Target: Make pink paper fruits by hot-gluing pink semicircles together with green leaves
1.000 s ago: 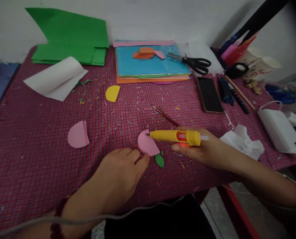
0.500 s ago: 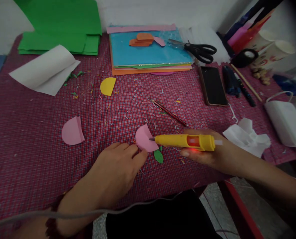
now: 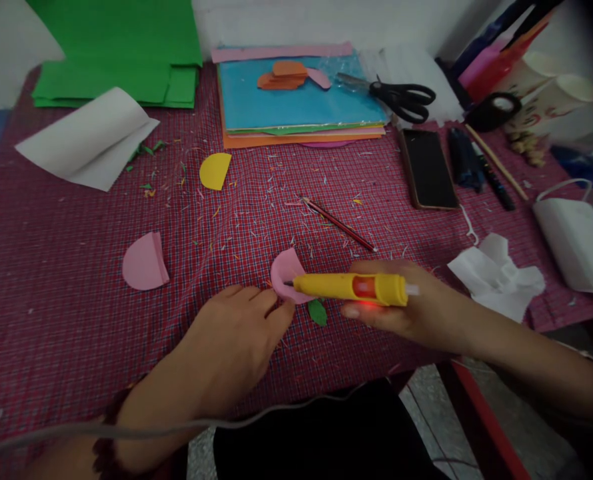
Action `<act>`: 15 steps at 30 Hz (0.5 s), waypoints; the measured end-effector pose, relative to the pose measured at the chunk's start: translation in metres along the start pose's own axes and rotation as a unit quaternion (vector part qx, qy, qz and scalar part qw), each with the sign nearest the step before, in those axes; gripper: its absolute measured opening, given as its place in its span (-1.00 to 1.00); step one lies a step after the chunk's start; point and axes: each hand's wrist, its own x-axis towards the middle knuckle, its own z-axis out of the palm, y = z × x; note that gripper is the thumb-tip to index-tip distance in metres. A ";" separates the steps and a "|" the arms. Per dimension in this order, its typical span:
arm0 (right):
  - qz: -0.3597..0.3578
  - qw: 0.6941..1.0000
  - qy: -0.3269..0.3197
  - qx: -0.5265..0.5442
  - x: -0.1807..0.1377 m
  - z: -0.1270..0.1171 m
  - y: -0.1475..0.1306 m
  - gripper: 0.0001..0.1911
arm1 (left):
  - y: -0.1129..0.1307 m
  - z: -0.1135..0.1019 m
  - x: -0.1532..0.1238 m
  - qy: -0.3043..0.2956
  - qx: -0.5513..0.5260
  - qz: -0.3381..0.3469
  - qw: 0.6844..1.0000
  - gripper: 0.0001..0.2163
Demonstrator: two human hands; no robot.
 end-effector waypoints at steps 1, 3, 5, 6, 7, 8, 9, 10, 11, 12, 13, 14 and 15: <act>-0.001 1.000 0.008 -0.008 0.004 0.000 0.000 -0.73 | 0.000 0.000 0.000 0.005 -0.003 0.004 1.000 -0.68; -0.003 0.999 0.026 -0.022 0.010 0.001 0.001 -0.75 | 0.000 0.000 0.000 0.013 -0.003 0.010 1.000 -0.69; -0.003 0.998 0.047 -0.033 0.014 0.000 0.003 -0.75 | 0.000 -0.001 0.001 0.012 -0.003 0.011 1.000 -0.69; 0.001 0.998 0.056 -0.036 0.015 -0.001 0.004 -0.74 | 0.000 -0.001 0.001 0.010 -0.004 0.010 1.000 -0.70; 0.007 0.997 0.063 -0.039 0.016 -0.001 0.005 -0.73 | 0.000 -0.001 0.002 0.007 -0.005 0.008 1.000 -0.70; 0.013 0.997 0.070 -0.040 0.016 -0.002 0.006 -0.71 | 0.000 -0.001 0.002 0.005 -0.007 0.006 1.000 -0.70; 0.017 0.996 0.073 -0.040 0.016 -0.002 0.008 -0.70 | 0.000 -0.002 0.002 0.005 -0.008 0.004 1.000 -0.71; 0.020 0.996 0.073 -0.042 0.015 -0.003 0.009 -0.69 | 0.000 -0.002 0.002 0.003 -0.008 0.001 1.000 -0.71; 0.021 0.996 0.074 -0.043 0.015 -0.003 0.010 -0.69 | 0.000 -0.002 0.002 0.002 -0.008 0.000 1.000 -0.71; 0.015 0.996 0.075 -0.044 0.015 -0.004 0.011 -0.69 | 0.000 -0.003 0.002 0.001 -0.009 0.000 1.000 -0.72; 0.007 0.996 0.078 -0.044 0.014 -0.004 0.011 -0.69 | 0.000 -0.003 0.002 0.000 -0.009 0.000 1.000 -0.72; 0.000 0.996 0.081 -0.043 0.013 -0.004 0.012 -0.69 | 0.000 -0.003 0.001 0.000 -0.010 0.001 1.000 -0.72; -0.004 0.996 0.081 -0.041 0.011 -0.005 0.012 -0.68 | 0.000 -0.003 0.001 -0.001 -0.010 0.002 1.000 -0.72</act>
